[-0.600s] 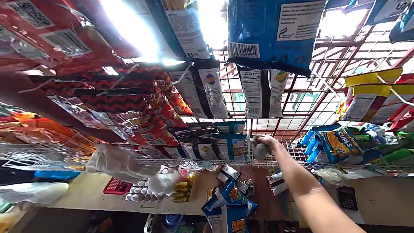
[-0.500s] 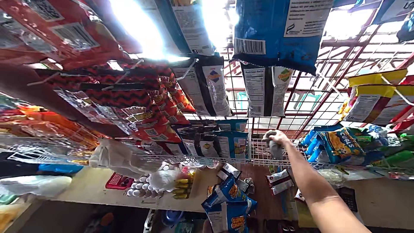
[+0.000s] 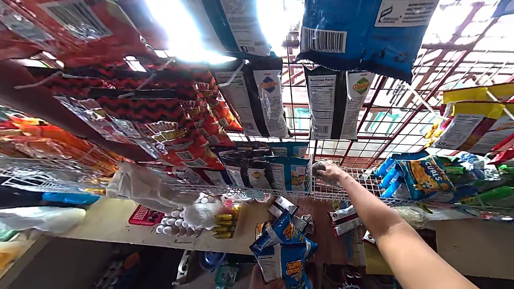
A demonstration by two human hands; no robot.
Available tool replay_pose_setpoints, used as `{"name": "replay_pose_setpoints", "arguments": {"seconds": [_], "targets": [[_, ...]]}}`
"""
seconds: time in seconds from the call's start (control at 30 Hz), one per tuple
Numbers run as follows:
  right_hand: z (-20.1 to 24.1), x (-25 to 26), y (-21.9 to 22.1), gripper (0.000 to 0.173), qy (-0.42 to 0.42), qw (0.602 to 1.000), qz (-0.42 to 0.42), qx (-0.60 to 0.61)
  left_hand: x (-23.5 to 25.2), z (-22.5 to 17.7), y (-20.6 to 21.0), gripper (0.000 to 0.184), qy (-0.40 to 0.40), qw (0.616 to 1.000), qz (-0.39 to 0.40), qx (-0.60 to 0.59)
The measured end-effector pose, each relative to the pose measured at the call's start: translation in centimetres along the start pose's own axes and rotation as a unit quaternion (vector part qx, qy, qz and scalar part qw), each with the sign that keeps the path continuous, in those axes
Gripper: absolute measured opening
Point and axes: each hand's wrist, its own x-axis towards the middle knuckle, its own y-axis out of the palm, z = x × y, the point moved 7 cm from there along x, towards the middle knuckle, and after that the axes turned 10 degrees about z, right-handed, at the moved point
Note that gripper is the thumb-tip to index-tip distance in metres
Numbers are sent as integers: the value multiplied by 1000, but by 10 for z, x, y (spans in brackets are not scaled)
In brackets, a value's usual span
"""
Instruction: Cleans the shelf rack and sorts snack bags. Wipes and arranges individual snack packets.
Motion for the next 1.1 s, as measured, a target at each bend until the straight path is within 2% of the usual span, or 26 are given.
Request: {"name": "replay_pose_setpoints", "arguments": {"seconds": [0.07,0.13,0.3,0.43,0.53,0.6,0.67,0.77,0.83,0.87,1.0,1.1], "targets": [[4,7,19,58,33,999,0,-32,0,-1,2,52,4,1000,5,2],[10,1,29,52,32,997,16,-70,1,-1,3,54,2,1000,1,3],[9,-28,51,40,-41,969,195,-144,3,11,8,67,-28,1000,-8,-1],[-23,-44,36,38,-12,956,238,-174,8,4,15,63,-19,1000,10,-10],[-70,-75,1,37,109,952,207,-197,7,4,8,61,-8,1000,1,-4],[-92,-93,-32,44,171,968,112,-143,6,7,3,60,-17,1000,-3,3],[-113,-88,-52,44,160,984,7,-76,5,11,1,58,-29,1000,4,10],[-137,-62,-32,60,142,988,5,-61,4,16,3,56,-33,999,16,7],[-133,-66,-23,57,145,986,-4,-87,6,17,5,57,-29,999,20,-1],[-129,-73,-20,53,145,983,17,-110,6,17,6,58,-29,999,19,-6],[-119,-99,2,38,138,955,198,-174,8,17,10,64,-30,999,17,-11],[-115,-97,8,37,158,932,261,-197,9,15,11,66,-29,999,13,-16]]}}
